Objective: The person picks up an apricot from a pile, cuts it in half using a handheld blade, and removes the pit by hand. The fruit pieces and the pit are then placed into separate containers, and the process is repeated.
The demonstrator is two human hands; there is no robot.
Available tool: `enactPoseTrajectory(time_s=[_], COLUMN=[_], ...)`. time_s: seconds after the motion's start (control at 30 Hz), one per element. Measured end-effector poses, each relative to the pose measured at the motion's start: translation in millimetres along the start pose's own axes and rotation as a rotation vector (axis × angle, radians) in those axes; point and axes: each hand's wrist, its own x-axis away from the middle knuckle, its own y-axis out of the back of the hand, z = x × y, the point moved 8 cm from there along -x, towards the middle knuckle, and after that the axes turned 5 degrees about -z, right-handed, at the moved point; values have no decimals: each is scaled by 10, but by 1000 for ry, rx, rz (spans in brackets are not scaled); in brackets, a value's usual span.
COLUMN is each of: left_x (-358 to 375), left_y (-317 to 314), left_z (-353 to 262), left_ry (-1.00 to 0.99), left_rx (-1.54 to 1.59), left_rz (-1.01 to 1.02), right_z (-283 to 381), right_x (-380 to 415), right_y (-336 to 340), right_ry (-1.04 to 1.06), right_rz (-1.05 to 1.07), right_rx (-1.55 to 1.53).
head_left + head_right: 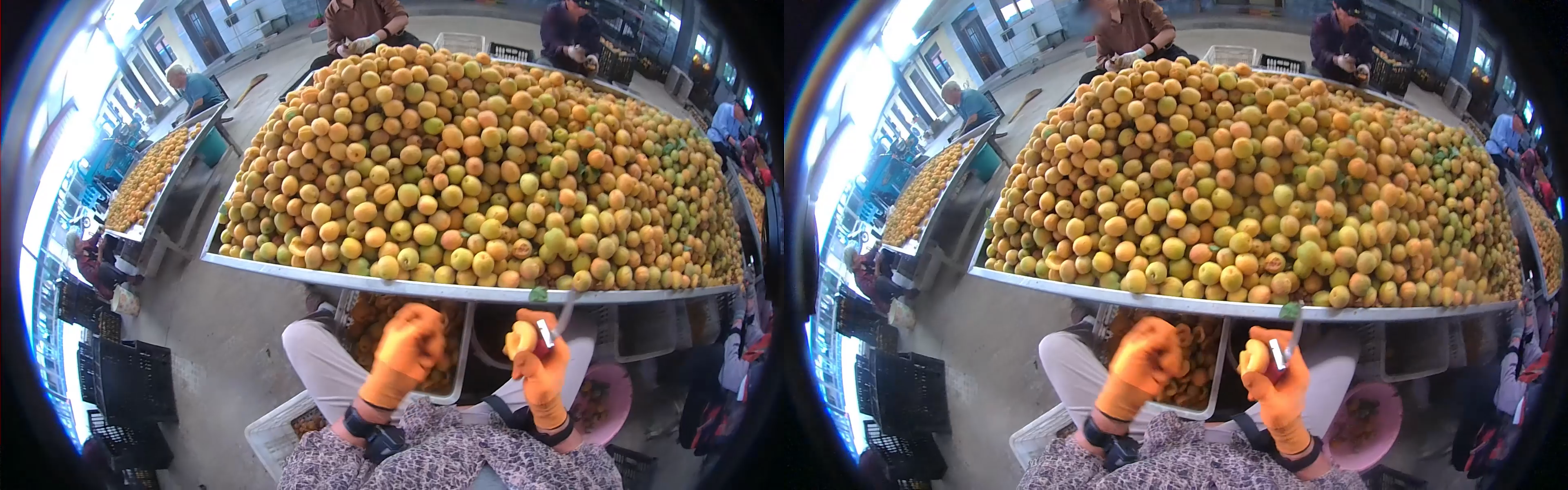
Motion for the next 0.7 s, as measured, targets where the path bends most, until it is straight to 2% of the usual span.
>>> enactPoseTrajectory(time_s=[0.07, 0.1, 0.13, 0.2, 0.33, 0.4, 0.47, 0.5, 0.53, 0.6, 0.63, 0.67, 0.7], left_x=[98, 123, 148, 170, -33, -233, -349, -392, -385, -381, -418, -468, -561], left_y=[229, 277, 306, 238, -5, -408, -972, -1152, -1244, -1270, -1245, -1183, -1123], left_z=[-460, -609, -742, -839, -651, -422, -122, -74, -171, -268, -298, -283, -241], left_ry=[-176, -235, -297, -313, -242, -226, -53, -199, -413, -374, -434, -485, -441], left_rx=[57, 61, 65, -6, -31, -185, -147, -381, -756, -682, -762, -712, -769], left_rz=[-194, -225, -251, -234, -174, -10, 190, 307, 341, 167, 122, 93, 105], right_z=[65, 8, -50, -317, -171, 6, 81, 129, 151, 128, 89, 53, 20], right_x=[-41, -120, -189, -291, -212, -121, -37, 22, 53, 102, 113, 125, 121], right_y=[-126, -277, -445, -420, 134, 423, 626, 696, 765, 931, 999, 1064, 1099], right_ry=[201, 298, 330, 205, 80, 47, 98, 92, 89, 103, 80, 58, 42], right_rz=[31, 131, 213, 215, -130, -282, -343, -381, -414, -467, -473, -481, -487], right_rx=[101, 397, 495, 402, 83, 118, 139, 141, 140, 125, 126, 127, 102])
